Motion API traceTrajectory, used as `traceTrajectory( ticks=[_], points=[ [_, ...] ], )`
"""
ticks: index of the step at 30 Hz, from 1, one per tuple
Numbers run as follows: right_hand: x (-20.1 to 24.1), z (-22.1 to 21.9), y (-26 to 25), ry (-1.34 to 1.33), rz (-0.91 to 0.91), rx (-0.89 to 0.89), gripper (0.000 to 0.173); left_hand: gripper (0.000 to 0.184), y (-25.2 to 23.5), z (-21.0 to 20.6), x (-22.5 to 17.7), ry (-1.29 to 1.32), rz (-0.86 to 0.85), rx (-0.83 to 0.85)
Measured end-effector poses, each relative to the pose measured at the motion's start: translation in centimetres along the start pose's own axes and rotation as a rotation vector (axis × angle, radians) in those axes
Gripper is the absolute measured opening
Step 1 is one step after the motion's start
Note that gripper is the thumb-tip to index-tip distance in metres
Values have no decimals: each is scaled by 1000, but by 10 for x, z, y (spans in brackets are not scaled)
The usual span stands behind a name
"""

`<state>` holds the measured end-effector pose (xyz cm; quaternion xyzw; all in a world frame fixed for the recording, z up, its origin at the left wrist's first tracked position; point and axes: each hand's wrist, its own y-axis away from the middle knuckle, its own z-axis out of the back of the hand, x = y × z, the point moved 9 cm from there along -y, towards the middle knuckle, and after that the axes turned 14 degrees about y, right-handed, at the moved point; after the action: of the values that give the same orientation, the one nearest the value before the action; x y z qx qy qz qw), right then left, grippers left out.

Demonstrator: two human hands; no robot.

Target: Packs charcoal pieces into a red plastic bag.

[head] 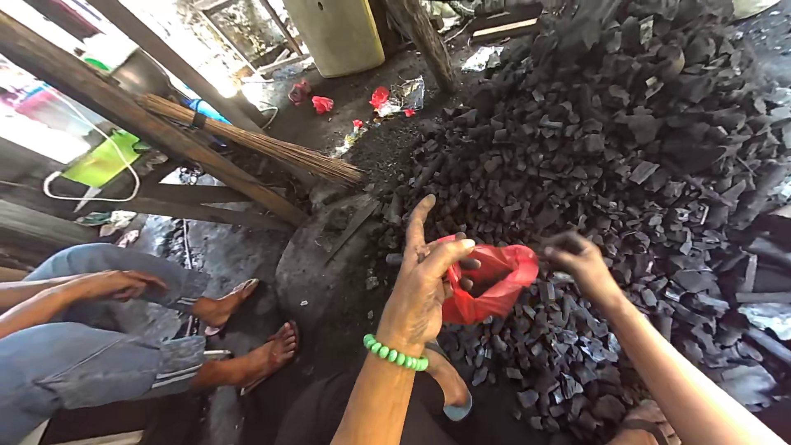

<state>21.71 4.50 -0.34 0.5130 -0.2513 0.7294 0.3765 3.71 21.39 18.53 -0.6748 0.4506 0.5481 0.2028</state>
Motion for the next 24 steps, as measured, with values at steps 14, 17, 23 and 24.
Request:
traceTrajectory(
  ticks=[14, 17, 23, 24],
  points=[
    [-119, -63, 12, 1122, -226, 398, 77, 71, -12, 20, -16, -6, -112, -96],
    [-121, -69, 39, 1083, -239, 405, 62, 65, -11, 22, -17, 44, -105, -141],
    [-144, -27, 61, 581, -330, 193, 66, 65, -11, 10, -9, 44, -62, -39],
    [-143, -14, 62, 375, -368, 122, 66, 66, -11, 6, -5, 13, -51, -6]
  ],
)
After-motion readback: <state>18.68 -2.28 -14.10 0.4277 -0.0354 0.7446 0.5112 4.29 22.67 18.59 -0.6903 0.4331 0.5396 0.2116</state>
